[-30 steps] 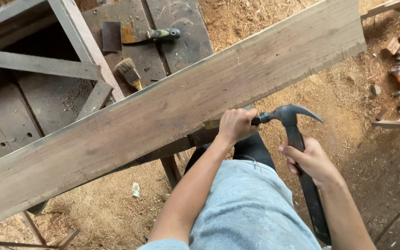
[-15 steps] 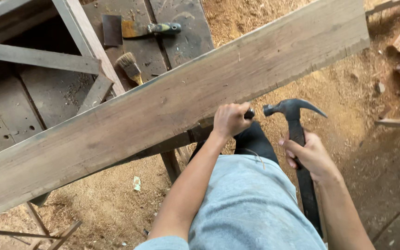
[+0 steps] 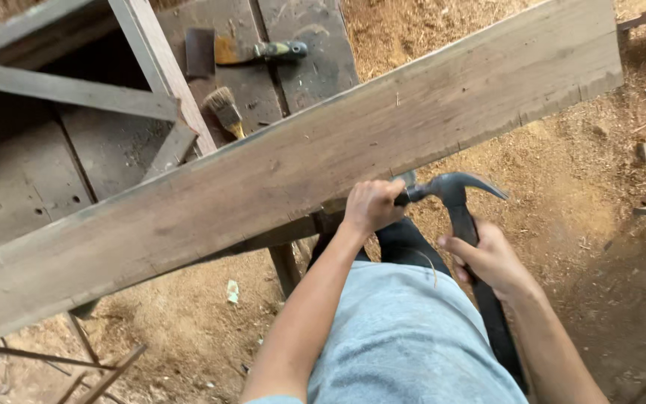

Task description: The person hammers nails into a wooden board using a hammer.

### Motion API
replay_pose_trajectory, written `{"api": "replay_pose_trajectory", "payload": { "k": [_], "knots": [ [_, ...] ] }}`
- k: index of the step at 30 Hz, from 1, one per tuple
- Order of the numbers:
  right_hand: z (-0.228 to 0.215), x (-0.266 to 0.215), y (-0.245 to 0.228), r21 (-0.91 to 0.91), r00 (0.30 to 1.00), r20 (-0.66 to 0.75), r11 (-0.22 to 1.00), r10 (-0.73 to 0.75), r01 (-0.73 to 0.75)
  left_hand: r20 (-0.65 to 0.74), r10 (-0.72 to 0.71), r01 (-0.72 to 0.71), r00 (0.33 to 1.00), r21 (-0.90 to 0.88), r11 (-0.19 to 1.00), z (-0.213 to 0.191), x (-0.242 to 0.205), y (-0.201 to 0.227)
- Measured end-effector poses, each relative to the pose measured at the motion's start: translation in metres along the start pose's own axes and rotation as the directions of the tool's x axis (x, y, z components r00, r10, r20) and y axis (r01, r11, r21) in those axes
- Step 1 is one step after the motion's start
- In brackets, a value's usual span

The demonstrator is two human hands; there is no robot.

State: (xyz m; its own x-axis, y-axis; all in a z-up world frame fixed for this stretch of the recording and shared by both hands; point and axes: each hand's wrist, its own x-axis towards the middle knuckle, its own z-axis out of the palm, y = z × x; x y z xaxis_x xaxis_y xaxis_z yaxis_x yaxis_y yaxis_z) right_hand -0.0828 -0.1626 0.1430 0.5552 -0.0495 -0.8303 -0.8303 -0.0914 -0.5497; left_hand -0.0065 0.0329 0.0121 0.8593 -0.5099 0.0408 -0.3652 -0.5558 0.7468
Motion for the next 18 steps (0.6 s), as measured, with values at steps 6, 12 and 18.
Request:
{"api": "replay_pose_trajectory", "payload": {
  "k": [6, 12, 18],
  "knots": [
    [0.011, -0.012, 0.019, 0.23, 0.983, -0.153, 0.964, -0.103, 0.137, -0.026, 0.037, -0.038, 0.999, -0.031, 0.999, 0.004, -0.005, -0.009],
    [0.038, -0.012, 0.028, 0.127, 0.998, -0.042, 0.991, -0.036, 0.041, 0.108, 0.04, -0.04, 0.993, -0.01, 0.999, -0.008, -0.017, -0.017],
    [0.049, -0.013, 0.038, 0.176, 0.992, -0.126, 0.984, 0.022, 0.001, 0.005, 0.065, -0.064, 0.998, -0.038, 0.997, -0.009, -0.027, -0.025]
  ]
}}
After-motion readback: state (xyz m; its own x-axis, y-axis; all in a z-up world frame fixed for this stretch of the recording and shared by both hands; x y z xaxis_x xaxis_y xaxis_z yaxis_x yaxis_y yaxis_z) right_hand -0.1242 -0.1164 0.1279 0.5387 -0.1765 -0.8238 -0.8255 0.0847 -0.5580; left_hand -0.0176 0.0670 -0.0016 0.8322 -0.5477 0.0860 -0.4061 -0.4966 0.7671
